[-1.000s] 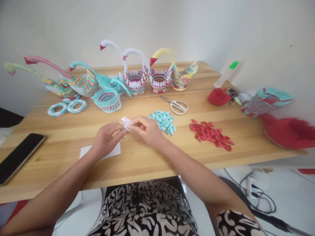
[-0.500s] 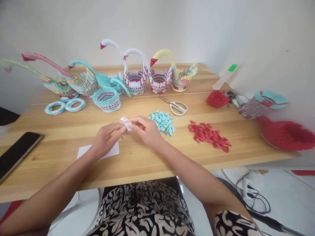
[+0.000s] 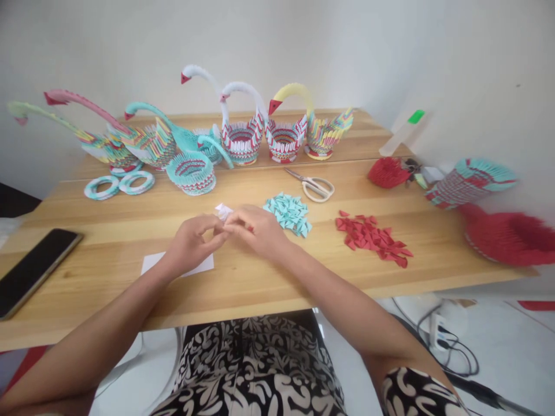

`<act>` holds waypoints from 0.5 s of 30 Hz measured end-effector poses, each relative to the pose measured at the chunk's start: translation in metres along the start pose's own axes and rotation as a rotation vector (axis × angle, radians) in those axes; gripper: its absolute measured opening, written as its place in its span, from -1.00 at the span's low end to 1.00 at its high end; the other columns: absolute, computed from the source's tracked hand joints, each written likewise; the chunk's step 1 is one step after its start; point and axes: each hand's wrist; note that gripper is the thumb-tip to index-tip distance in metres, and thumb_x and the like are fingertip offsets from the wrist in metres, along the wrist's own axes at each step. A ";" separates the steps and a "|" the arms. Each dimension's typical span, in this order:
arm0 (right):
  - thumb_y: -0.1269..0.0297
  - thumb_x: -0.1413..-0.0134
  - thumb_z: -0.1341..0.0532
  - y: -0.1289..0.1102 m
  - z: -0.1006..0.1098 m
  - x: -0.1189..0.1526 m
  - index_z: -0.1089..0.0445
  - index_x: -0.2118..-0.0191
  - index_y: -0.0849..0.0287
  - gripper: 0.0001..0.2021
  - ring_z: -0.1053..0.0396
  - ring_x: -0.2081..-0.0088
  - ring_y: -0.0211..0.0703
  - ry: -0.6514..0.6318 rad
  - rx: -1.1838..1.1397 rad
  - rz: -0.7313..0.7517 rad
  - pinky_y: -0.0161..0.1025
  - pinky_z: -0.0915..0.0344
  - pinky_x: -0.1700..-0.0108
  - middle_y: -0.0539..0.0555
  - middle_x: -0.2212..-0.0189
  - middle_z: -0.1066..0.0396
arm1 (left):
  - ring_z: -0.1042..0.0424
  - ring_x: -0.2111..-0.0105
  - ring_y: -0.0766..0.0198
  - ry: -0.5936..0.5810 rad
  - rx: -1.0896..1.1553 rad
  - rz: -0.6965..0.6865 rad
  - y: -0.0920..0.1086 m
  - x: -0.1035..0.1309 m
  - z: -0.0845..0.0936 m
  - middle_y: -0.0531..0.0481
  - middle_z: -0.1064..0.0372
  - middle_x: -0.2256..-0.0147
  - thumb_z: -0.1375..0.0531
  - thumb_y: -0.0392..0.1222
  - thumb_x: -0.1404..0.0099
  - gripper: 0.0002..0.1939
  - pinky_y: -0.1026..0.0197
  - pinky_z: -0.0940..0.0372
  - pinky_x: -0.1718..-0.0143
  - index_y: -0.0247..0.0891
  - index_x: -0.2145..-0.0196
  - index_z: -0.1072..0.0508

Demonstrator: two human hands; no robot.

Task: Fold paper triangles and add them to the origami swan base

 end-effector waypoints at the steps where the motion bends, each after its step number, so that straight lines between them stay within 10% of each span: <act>1: 0.20 -0.21 -0.23 -0.002 0.001 -0.002 -0.44 0.34 0.15 -0.84 -0.34 0.36 -0.26 0.004 0.019 0.016 -0.27 -0.23 0.25 0.01 0.42 -0.45 | -0.29 0.50 0.33 0.020 0.010 0.009 0.000 0.000 -0.001 0.08 -0.34 0.56 -0.16 -0.17 -0.25 -0.78 0.26 -0.14 0.34 -0.24 0.54 -0.36; 15: 0.04 -0.19 -0.20 -0.005 -0.007 -0.015 -0.36 0.35 0.17 -0.72 -0.31 0.39 -0.27 0.075 -0.242 -0.133 -0.30 -0.26 0.33 0.00 0.42 -0.40 | -0.35 0.48 0.29 0.179 0.069 0.014 0.001 0.003 0.000 0.05 -0.39 0.55 -0.19 -0.14 -0.26 -0.75 0.24 -0.19 0.32 -0.23 0.56 -0.38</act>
Point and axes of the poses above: each hand's wrist, its own x-axis away from the middle knuckle, its own z-axis out of the back of the hand, y = z × x
